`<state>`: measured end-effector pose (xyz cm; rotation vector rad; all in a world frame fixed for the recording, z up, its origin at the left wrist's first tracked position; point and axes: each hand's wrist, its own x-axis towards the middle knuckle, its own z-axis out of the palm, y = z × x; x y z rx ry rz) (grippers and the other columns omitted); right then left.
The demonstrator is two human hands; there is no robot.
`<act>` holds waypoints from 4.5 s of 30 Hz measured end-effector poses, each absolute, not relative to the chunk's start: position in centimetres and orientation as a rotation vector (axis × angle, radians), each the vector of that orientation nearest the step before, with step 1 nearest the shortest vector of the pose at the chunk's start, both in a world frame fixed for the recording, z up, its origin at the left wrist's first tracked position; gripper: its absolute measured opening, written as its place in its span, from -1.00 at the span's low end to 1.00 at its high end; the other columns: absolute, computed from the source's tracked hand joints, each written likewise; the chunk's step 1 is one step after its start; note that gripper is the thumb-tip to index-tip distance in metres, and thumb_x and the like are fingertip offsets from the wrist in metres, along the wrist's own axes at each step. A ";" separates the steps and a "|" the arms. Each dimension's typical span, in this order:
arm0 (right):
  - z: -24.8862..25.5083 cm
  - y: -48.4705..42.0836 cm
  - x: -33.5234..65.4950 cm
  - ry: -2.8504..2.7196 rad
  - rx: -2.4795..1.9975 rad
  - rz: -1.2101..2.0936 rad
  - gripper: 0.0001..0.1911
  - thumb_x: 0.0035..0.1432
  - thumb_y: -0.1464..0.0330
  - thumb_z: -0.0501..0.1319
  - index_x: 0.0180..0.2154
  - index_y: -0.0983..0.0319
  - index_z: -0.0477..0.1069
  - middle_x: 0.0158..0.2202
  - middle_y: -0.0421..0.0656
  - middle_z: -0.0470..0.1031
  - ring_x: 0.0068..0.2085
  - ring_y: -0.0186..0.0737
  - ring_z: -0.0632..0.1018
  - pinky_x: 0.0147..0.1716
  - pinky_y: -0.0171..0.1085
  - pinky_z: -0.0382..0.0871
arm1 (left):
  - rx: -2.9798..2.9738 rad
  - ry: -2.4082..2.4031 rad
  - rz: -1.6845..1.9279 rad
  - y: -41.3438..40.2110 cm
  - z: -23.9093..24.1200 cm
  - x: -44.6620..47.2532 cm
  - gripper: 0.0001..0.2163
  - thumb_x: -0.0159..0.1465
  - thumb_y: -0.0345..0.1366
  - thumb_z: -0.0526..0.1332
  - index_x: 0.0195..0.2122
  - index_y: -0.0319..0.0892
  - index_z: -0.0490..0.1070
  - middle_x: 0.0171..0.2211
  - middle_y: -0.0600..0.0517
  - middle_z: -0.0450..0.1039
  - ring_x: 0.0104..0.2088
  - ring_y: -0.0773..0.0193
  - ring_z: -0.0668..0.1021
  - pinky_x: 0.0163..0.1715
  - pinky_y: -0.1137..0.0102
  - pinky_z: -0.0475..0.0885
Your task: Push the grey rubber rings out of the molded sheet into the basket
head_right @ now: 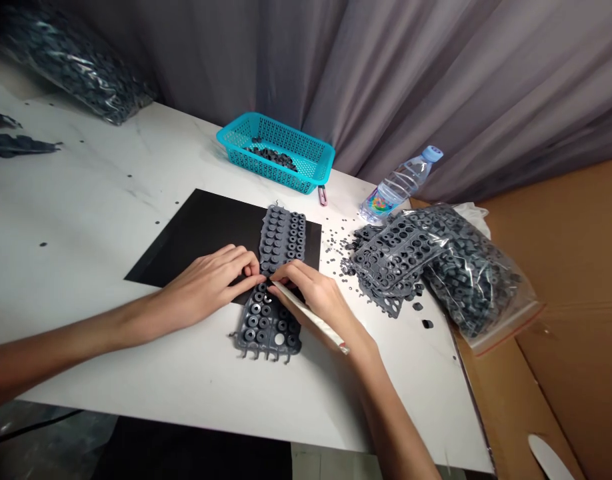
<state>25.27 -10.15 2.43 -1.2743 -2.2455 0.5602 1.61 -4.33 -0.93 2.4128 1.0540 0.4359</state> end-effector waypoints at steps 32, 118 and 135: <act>2.9 -10.3 25.5 -2.301 -1.280 0.519 -0.88 0.50 0.26 0.22 -0.06 0.15 0.48 -0.14 -0.09 0.59 -0.17 -0.18 0.62 -0.13 -0.25 0.55 | 1.506 0.793 0.559 -3.2 -0.7 2.1 -0.82 0.31 -0.26 0.37 -0.11 -0.17 0.51 -0.26 0.01 0.66 -0.14 0.18 0.71 -0.02 0.27 0.60; 0.6 -9.4 25.8 -2.298 -1.307 0.325 -0.79 0.52 0.16 0.18 -0.09 0.14 0.46 -0.13 -0.04 0.61 -0.11 -0.03 0.56 -0.08 -0.08 0.50 | 2.217 0.781 0.583 -0.3 -1.0 0.6 -0.88 0.44 -0.23 0.25 -0.06 -0.10 0.46 -0.08 0.01 0.48 -0.23 0.24 0.50 -0.17 0.31 0.45; 0.0 -9.1 26.0 -2.312 -1.302 0.293 -0.79 0.51 0.15 0.20 -0.09 0.13 0.46 -0.14 -0.05 0.61 -0.14 -0.04 0.55 -0.10 -0.10 0.49 | 2.359 0.872 0.547 -0.3 -1.3 0.6 -0.85 0.51 -0.16 0.16 -0.11 -0.07 0.46 -0.11 0.02 0.48 -0.01 0.09 0.46 0.05 0.20 0.37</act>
